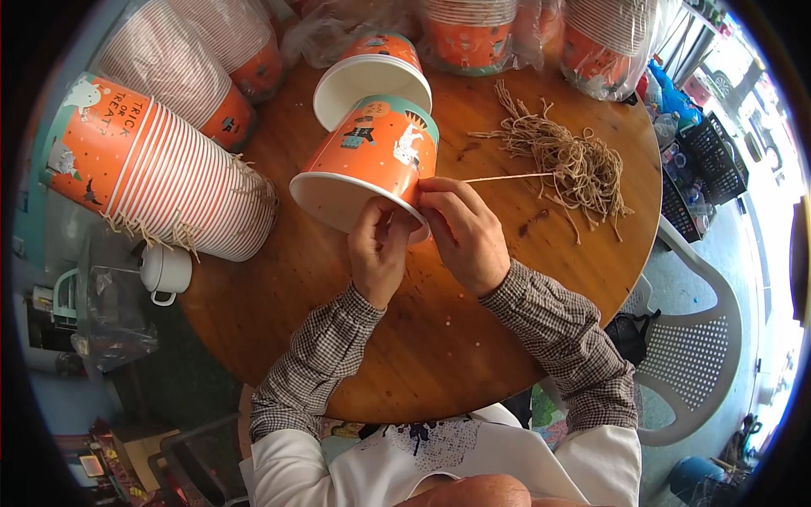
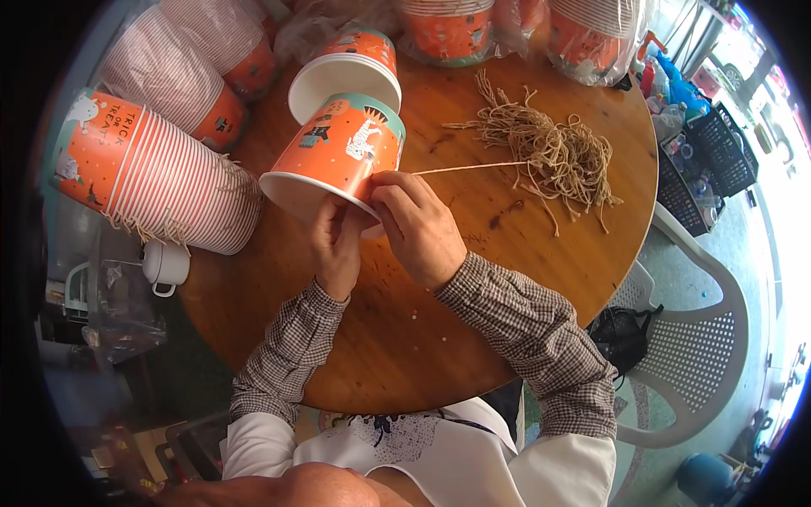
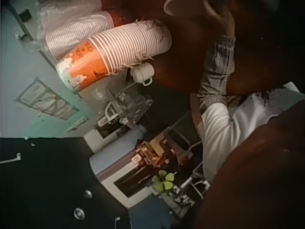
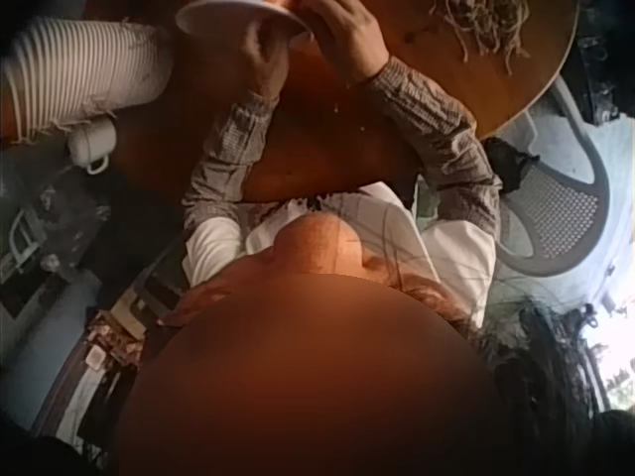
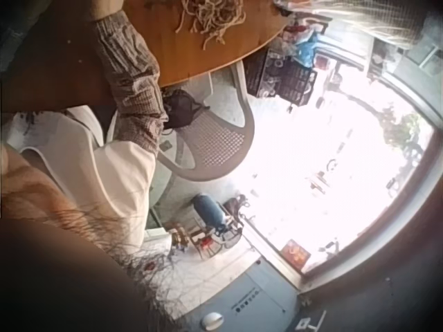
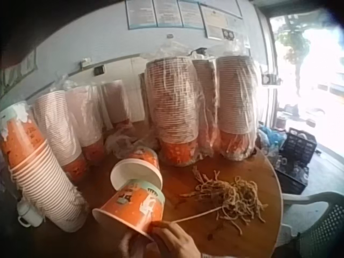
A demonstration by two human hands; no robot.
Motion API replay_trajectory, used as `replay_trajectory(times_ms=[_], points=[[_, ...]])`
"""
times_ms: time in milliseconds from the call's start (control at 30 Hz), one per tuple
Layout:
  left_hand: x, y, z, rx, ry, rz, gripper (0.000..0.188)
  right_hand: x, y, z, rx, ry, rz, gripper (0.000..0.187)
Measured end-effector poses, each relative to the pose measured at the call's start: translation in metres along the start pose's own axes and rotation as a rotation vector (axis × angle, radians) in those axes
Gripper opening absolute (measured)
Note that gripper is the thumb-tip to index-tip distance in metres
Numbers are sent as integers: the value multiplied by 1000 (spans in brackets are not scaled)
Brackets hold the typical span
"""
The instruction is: Attaching twine handles to paper buckets by threading them through pre-punched holes using a thin tool.
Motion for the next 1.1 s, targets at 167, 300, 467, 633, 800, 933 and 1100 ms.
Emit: replay_trajectory(times_ms=[167, 300, 467, 633, 800, 933, 1100], points=[[-14, 3, 17, -33, 123, -105, 8, -4, -3, -1, 69, -62, -21, 16], [-12, 20, -34, 350, -284, -168, 6, 1, 1, -14, 224, -121, 25, 16], [-9, 29, -66, 597, -370, -165, 7, 1, 0, -3, 93, -150, 30, 17], [-15, 24, -57, 572, -286, -110, 9, 22, 12, -7, 189, -238, 192, 27], [-41, -9, -33, 363, -358, -191, 20, 39, 19, 12, 99, -113, 405, 33], [-31, -15, -24, 311, -168, -36, 31, 17, 9, 6, 112, -177, 133, 30], [-16, -1, -29, 394, -186, 52, 29, 6, 5, -17, 388, -291, 54, 32]])
Point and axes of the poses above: each hand's wrist, its own y-axis away from the middle knuckle, its own x-axis out of the palm, z = x × y, the point moved 9 cm from there along -y, towards the middle knuckle, and after that the axes turned 11 degrees about -y, right-handed, at the moved point
